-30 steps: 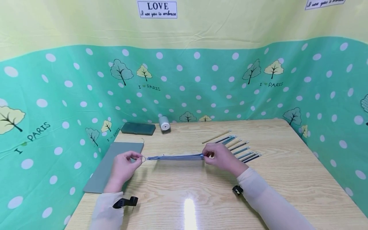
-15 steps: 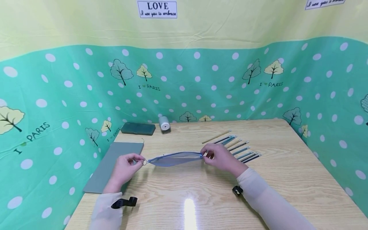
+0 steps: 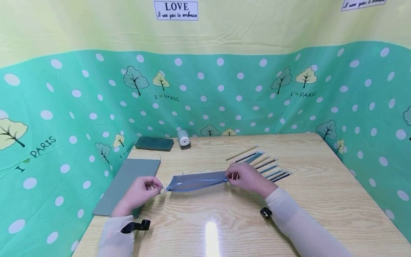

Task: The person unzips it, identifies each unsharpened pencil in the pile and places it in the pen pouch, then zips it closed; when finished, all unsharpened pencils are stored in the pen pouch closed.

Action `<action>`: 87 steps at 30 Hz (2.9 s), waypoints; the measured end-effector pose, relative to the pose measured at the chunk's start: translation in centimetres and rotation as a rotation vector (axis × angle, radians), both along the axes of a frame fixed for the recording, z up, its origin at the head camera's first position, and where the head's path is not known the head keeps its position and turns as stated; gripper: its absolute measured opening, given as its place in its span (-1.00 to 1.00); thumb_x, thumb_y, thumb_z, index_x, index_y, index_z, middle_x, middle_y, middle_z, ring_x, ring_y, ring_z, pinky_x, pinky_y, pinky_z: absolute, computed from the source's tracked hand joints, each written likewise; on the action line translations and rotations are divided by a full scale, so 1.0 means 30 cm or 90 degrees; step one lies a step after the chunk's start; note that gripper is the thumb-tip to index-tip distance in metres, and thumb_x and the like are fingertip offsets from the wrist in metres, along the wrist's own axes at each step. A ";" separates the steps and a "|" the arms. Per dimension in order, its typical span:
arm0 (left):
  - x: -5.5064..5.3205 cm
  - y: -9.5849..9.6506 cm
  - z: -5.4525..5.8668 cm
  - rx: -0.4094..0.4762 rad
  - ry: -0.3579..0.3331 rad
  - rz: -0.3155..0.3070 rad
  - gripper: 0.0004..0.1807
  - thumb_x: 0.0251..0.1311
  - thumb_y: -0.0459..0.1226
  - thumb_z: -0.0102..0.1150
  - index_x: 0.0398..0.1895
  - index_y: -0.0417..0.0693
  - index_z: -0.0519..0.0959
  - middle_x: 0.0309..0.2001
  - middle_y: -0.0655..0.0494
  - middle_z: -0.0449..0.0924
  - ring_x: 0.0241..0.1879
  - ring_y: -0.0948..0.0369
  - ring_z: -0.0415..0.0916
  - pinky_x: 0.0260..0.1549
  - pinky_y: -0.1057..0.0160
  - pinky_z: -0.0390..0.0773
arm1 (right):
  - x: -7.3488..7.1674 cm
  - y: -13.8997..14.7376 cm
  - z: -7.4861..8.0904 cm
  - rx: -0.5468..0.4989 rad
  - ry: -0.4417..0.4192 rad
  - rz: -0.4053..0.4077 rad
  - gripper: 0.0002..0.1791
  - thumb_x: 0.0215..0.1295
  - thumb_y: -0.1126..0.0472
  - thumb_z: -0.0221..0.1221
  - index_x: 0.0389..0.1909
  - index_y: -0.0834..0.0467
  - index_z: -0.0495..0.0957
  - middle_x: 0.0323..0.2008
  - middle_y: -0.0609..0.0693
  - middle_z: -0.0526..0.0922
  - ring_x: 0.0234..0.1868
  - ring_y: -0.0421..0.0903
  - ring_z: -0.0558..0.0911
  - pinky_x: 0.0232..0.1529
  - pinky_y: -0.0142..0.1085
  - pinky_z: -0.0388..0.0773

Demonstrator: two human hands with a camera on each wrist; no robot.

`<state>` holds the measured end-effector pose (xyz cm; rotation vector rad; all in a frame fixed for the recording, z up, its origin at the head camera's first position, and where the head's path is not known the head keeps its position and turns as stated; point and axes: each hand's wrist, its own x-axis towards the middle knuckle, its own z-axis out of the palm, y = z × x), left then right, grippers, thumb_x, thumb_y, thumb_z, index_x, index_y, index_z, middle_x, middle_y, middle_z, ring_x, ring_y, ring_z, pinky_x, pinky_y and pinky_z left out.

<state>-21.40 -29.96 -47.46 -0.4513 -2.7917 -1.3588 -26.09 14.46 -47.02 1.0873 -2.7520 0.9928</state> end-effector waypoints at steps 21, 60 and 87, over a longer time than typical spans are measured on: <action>0.003 -0.003 -0.029 -0.022 -0.140 -0.189 -0.91 0.21 -0.40 0.39 -0.30 -0.04 0.77 -0.38 0.05 0.75 -0.59 0.36 0.40 -0.62 0.37 0.42 | 0.020 -0.014 -0.016 0.156 -0.030 0.057 -0.76 0.20 0.32 0.44 -0.44 -0.14 0.71 -0.38 -0.34 0.63 -0.39 -0.35 0.57 -0.31 -0.37 0.58; 0.016 0.028 -0.033 -0.026 -0.193 -0.219 -0.77 0.18 -0.31 0.49 -0.18 -0.19 0.65 -0.40 0.03 0.61 -0.46 0.29 0.49 -0.49 0.38 0.50 | 0.029 -0.005 -0.015 0.130 -0.080 0.019 -0.73 0.29 0.22 0.44 0.01 0.08 0.77 -0.11 -0.13 0.68 -0.32 -0.34 0.60 -0.26 -0.33 0.61; -0.001 0.212 -0.046 -0.187 0.061 -0.131 -0.63 0.04 -0.09 0.64 -0.09 0.14 0.72 -0.17 0.27 0.56 -0.37 0.28 0.49 -0.31 0.26 0.53 | -0.055 0.178 0.088 0.004 -0.091 -0.130 -0.83 0.40 0.22 0.36 -0.03 0.02 0.75 -0.15 -0.15 0.69 -0.21 -0.18 0.63 -0.23 -0.20 0.62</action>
